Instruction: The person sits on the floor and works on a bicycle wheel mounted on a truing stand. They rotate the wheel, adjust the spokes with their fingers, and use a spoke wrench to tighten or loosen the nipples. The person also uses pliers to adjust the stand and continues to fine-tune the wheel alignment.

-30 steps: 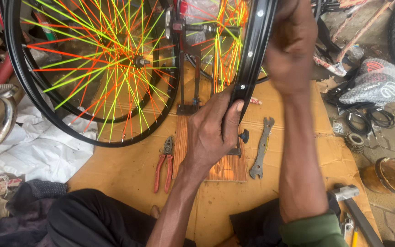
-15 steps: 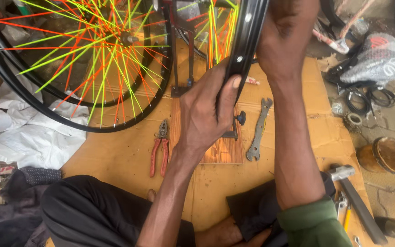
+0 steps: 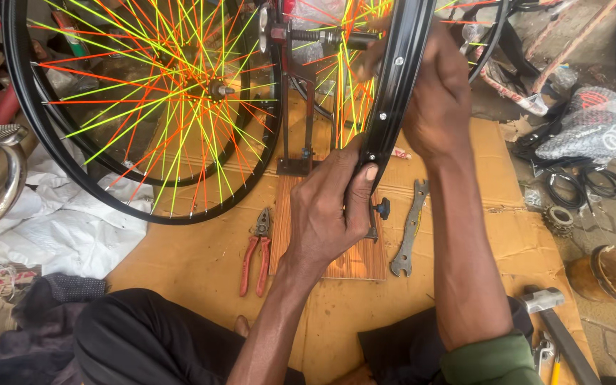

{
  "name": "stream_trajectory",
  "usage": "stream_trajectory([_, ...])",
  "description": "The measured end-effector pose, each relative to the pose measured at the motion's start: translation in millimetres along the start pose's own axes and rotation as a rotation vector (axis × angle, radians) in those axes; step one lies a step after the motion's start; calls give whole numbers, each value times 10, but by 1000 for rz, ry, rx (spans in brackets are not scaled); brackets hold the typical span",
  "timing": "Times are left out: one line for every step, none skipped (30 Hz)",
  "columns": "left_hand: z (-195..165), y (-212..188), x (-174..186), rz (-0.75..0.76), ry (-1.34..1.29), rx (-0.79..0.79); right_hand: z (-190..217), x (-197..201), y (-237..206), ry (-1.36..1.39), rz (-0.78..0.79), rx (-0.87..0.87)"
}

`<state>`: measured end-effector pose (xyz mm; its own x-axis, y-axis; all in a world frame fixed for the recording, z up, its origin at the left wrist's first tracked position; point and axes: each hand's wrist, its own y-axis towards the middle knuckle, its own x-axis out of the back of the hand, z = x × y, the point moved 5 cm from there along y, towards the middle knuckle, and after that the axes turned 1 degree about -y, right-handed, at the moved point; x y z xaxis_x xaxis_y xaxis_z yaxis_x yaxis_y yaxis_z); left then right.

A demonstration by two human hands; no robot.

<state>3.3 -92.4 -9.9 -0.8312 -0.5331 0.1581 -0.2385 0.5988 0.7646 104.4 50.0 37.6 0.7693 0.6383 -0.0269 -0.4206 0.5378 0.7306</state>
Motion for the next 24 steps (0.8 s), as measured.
stream_trajectory([4,12,-2,-11,-4,5,-31,-12,33,6,-40,-17])
stream_trajectory([0,19,0,-19,-9,15,-19,-25,42,7,-53,-11])
stream_trajectory([-14,23,0,-17,-25,16,-11,-47,55,7,-65,-4])
stream_trajectory([-19,41,8,-17,-41,9,26,-76,74,3,-44,38])
stream_trajectory([-29,53,14,-17,-53,3,68,-93,86,-42,-47,84])
stream_trajectory([-33,64,16,-6,-74,3,115,-110,93,-86,-51,129])
stream_trajectory([-32,78,13,1,-92,4,162,-122,98,-174,-78,177])
stream_trajectory([-34,77,12,10,-109,13,208,-143,84,-260,-108,219])
stream_trajectory([-30,79,13,5,-107,23,258,-163,71,-350,-137,261])
stream_trajectory([-28,79,12,1,-107,30,315,-181,58,-444,-169,305])
stream_trajectory([-27,76,9,0,-108,37,357,-219,41,-567,-224,357])
stream_trajectory([-29,74,13,-4,-109,31,406,-249,23,-690,-287,405])
stream_trajectory([-34,69,20,-8,-111,28,405,-339,-1,-843,-369,461])
stream_trajectory([-39,67,29,-13,-112,20,421,-355,14,-851,-390,459])
stream_trajectory([-30,66,24,10,-114,41,428,-376,21,-860,-411,457])
stream_trajectory([-19,63,24,34,-112,65,409,-357,61,-720,-371,389])
stream_trajectory([-8,60,19,57,-111,91,408,-328,92,-589,-286,323])
stream_trajectory([-15,65,32,42,-114,66,406,-290,115,-460,-214,248])
stream_trajectory([-22,69,38,27,-118,44,435,-228,132,-339,-103,175])
stream_trajectory([-24,73,44,13,-123,23,442,-187,135,-218,7,100])
stream_trajectory([-17,73,39,10,-130,21,443,-120,118,-201,27,44])
stream_trajectory([-9,71,31,9,-139,20,434,-57,96,-185,44,-14])
stream_trajectory([-2,71,22,9,-150,12,402,-10,88,-171,61,-65])
stream_trajectory([15,70,13,14,-148,23,392,20,87,-204,58,-18])
